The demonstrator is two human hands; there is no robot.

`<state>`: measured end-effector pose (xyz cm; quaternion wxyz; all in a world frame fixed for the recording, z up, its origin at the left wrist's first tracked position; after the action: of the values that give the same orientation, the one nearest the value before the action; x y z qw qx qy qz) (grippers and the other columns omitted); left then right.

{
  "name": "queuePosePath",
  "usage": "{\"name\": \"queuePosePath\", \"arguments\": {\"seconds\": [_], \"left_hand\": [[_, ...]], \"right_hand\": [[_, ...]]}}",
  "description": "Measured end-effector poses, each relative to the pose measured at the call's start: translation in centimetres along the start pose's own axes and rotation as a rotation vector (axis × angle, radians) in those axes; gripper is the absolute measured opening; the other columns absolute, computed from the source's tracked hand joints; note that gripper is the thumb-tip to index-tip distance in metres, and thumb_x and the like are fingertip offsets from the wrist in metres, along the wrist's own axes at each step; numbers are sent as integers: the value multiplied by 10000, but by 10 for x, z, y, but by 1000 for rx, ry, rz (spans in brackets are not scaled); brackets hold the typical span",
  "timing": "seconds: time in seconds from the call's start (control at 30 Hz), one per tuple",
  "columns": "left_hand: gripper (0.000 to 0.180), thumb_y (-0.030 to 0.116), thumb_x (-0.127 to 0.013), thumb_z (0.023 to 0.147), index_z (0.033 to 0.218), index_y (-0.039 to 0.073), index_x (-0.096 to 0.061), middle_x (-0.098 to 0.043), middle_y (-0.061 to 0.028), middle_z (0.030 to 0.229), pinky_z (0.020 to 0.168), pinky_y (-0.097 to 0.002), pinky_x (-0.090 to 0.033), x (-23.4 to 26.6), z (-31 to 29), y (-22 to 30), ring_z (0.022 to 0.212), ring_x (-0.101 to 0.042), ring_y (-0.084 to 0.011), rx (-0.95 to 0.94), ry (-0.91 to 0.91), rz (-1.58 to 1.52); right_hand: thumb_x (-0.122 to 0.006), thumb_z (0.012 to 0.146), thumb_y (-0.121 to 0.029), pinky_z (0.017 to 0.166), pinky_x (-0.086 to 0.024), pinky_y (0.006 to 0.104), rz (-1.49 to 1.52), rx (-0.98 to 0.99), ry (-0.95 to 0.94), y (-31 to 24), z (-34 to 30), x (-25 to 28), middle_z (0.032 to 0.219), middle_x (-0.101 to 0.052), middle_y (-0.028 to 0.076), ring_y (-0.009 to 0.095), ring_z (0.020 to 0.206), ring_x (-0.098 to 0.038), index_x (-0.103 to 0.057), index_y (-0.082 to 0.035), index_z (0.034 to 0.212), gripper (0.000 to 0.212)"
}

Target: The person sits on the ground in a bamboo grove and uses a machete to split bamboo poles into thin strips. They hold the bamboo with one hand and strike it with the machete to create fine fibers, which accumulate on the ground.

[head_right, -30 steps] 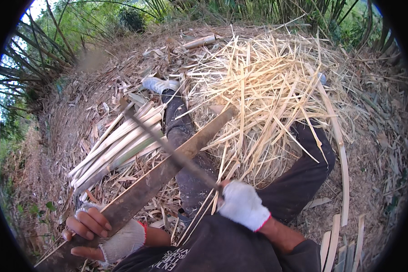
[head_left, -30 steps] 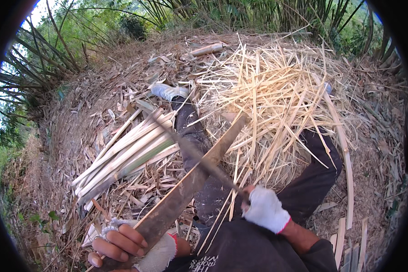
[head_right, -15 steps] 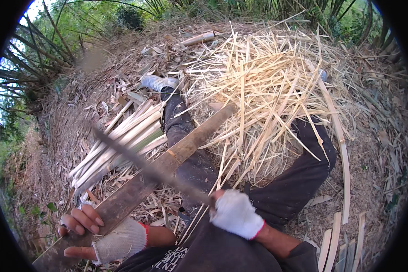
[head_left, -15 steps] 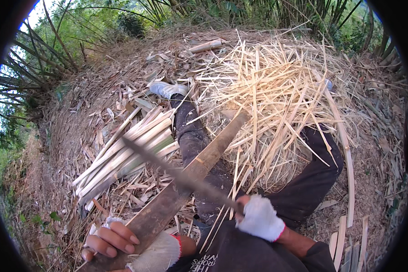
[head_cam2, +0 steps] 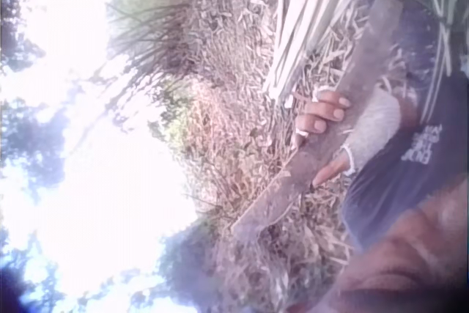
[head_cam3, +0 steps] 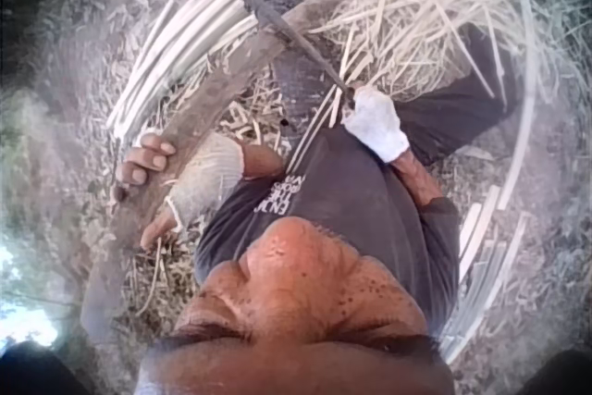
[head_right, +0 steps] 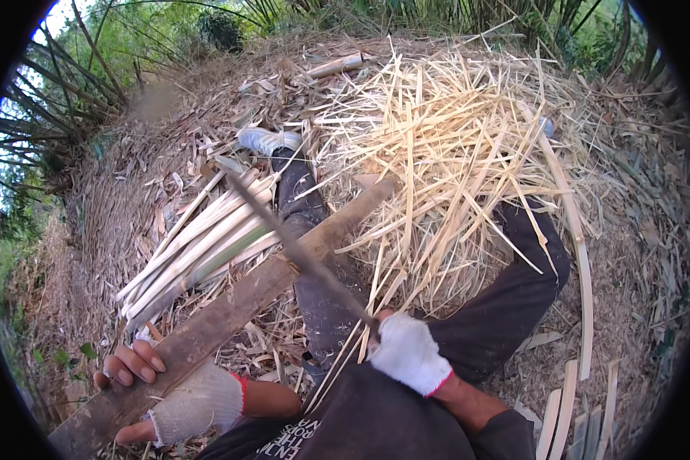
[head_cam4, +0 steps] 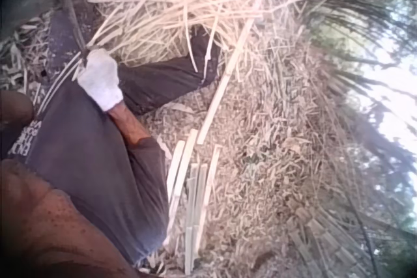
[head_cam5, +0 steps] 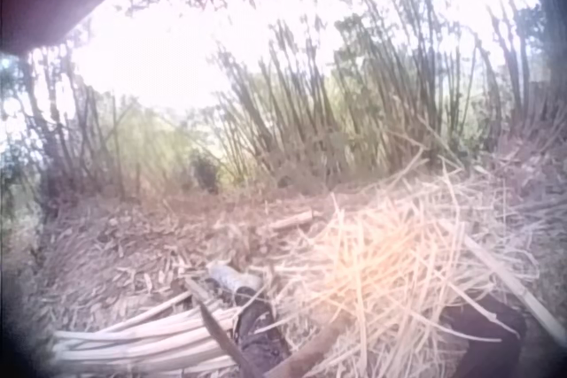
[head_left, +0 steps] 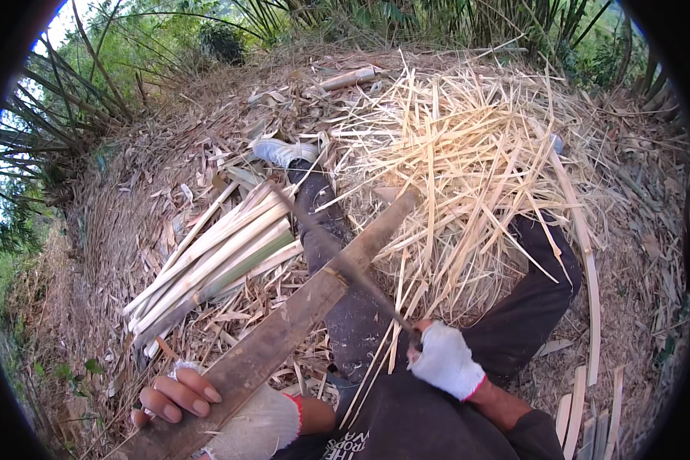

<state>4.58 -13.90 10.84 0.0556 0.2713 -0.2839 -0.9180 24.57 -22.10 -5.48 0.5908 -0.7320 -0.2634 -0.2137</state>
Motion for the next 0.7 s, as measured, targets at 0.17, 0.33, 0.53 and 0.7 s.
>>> {"name": "queuePosePath", "arguments": {"seconds": [0.17,0.33,0.53,0.7], "left_hand": [[755,693,-497,862,1139,-9,-469,-391,-53,850,583,-266,-356,-17,1,-3,657,-386,-131,-5,86,46],[750,688,-501,863,1139,-8,-469,-390,-50,844,581,-265,-354,-7,3,-3,653,-383,-130,-10,16,34],[740,680,-505,866,1138,-7,-470,-388,-47,837,576,-263,-350,-4,4,-1,646,-379,-128,-8,-38,18],[727,669,-508,871,1138,-6,-471,-385,-44,829,570,-260,-344,3,4,-2,637,-374,-126,20,-167,-106]], "right_hand": [[-710,691,-176,576,-484,455,21,183,4,-19,-15,0,664,-588,173,369,613,-599,-587,-43,886,266],[-709,706,-204,600,-482,455,-9,-54,-34,2,-12,-1,705,-597,180,373,645,-602,-599,-51,933,295],[-681,724,-214,641,-517,453,-26,-23,5,9,-10,-16,751,-628,180,359,698,-641,-609,-15,901,277],[-696,710,-176,610,-503,459,-40,66,-1,-3,-4,7,698,-603,180,370,669,-622,-588,-40,913,267]]}}
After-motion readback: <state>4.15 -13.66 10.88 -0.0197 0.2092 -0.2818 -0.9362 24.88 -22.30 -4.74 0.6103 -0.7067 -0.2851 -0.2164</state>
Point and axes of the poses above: each hand's wrist, its own z-axis towards the middle knuckle, its own x-axis out of the back of the hand, y = z × x, the point moved 1 cm from there along z, towards the middle knuckle
